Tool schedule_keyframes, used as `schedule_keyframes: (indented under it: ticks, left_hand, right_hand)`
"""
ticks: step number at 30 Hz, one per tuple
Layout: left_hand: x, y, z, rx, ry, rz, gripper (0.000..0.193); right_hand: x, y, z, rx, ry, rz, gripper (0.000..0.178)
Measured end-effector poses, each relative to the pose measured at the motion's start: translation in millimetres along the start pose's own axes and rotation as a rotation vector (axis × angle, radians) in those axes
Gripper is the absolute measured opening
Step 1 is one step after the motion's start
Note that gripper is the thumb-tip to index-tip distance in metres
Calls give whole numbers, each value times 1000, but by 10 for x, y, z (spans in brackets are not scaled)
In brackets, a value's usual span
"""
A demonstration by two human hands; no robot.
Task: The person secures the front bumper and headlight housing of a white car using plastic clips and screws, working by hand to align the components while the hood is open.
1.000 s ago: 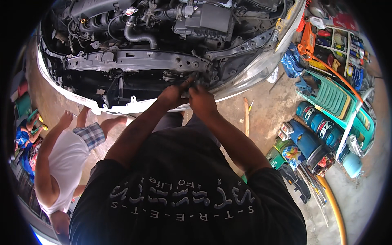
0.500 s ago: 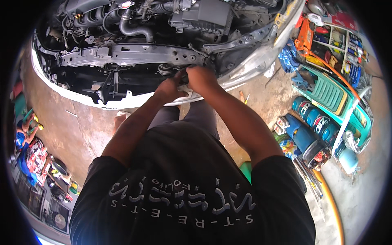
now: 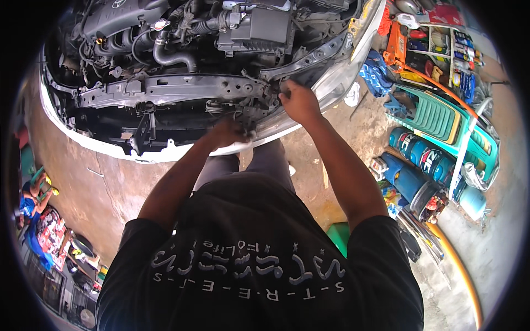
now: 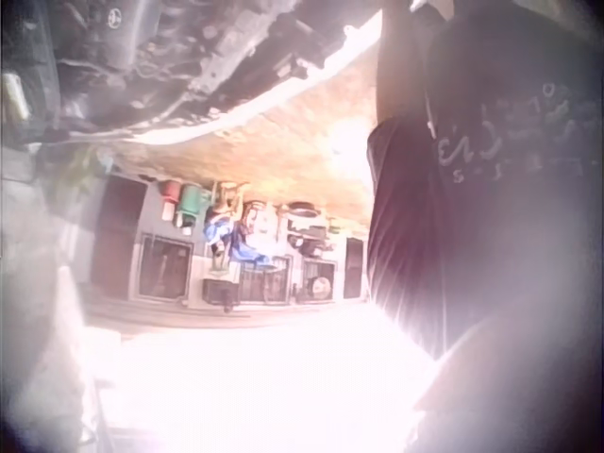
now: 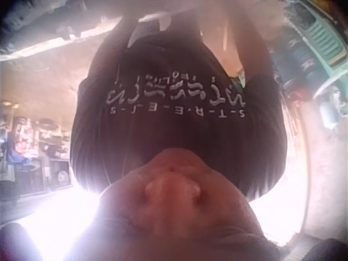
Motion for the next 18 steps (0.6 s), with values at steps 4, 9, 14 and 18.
schedule_keyframes:
  ticks: [4,9,14,18]
  left_hand:
    - [-25,-57,-6,57,-151,38,63]
    - [-94,-75,7,-25,-190,223,58]
    - [-107,-134,-42,39,-207,12,51]
    - [149,-196,-43,81,-138,-52,54]
  right_hand:
    - [254,-190,-68,40,17,-20,22]
    - [-81,91,-374,-56,-103,63,24]
    - [-402,704,-790,-163,-221,78,32]
    - [-625,936,-910,-53,-347,-97,31]
Point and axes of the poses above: each hand's wrist, its own z-axis towards the middle knuckle, its own y-axis out of the palm, x = y × z, the point moved 9 cm from there along z, towards the middle knuckle, and after that the axes turned 3 degrees about -y, right-handed, at the moved point
